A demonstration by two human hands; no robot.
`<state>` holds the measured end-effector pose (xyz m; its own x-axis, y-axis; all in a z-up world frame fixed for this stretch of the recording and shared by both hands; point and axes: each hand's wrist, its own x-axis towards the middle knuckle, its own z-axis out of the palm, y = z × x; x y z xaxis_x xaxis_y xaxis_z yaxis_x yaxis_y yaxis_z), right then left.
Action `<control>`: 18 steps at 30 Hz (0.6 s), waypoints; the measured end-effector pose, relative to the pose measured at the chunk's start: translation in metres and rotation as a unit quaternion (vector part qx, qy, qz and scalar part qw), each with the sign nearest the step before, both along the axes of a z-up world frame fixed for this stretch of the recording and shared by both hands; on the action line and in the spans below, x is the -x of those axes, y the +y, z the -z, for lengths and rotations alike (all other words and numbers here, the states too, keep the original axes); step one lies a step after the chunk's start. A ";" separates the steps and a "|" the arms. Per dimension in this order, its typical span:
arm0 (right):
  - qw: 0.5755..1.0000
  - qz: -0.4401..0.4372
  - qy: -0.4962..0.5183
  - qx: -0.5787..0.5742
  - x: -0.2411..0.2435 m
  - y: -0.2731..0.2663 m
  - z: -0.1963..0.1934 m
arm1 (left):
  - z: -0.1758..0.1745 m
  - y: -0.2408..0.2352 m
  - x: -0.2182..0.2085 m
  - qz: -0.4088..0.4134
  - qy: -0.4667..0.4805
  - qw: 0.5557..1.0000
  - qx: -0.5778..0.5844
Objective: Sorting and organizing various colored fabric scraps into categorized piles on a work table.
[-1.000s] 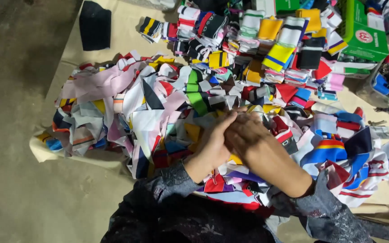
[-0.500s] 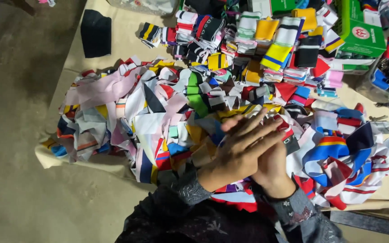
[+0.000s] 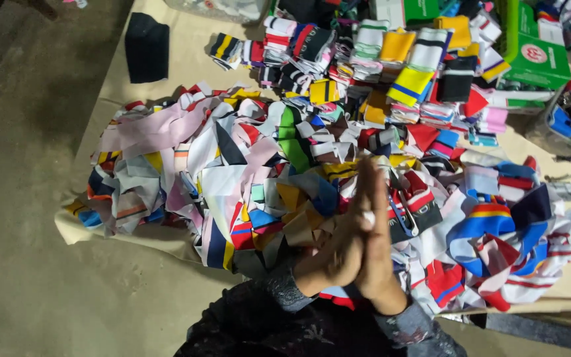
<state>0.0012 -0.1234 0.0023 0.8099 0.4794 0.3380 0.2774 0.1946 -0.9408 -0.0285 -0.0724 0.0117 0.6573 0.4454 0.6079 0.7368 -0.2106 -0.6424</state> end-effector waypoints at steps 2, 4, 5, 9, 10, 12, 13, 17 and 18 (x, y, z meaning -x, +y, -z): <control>0.994 -0.002 -0.092 0.054 0.003 0.001 -0.024 | -0.003 -0.004 0.014 0.119 -0.031 0.982 0.147; 0.959 0.025 -0.283 0.003 0.002 0.005 -0.072 | -0.008 -0.005 0.028 0.428 -0.126 0.725 0.525; 0.959 0.022 -0.284 0.002 -0.014 0.001 -0.057 | -0.010 -0.005 0.031 0.426 -0.128 0.726 0.524; 0.957 -0.021 0.246 -0.152 -0.040 -0.002 -0.029 | -0.015 0.006 0.010 0.629 -0.208 0.378 0.646; 0.937 -0.008 0.320 -0.142 -0.036 0.001 -0.029 | -0.015 0.010 -0.001 0.626 -0.226 0.505 0.550; 0.895 0.012 0.428 -0.126 -0.021 0.007 -0.028 | 0.009 0.026 -0.005 0.600 -0.235 0.495 0.583; 0.841 0.033 0.529 -0.110 -0.013 0.010 -0.028 | 0.022 0.033 -0.006 0.573 -0.244 0.484 0.615; 0.853 0.012 0.516 -0.080 0.010 0.008 -0.021 | 0.008 0.054 -0.002 0.493 -0.311 0.565 0.584; 0.871 0.005 0.484 -0.079 0.014 0.008 -0.024 | 0.002 0.057 0.002 0.495 -0.320 0.540 0.601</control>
<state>-0.0125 -0.1158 0.0261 0.7559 0.4805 -0.4447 -0.6293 0.3457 -0.6960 -0.0304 -0.0158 0.0096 0.7620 0.3940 0.5139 -0.1287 -0.6856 0.7165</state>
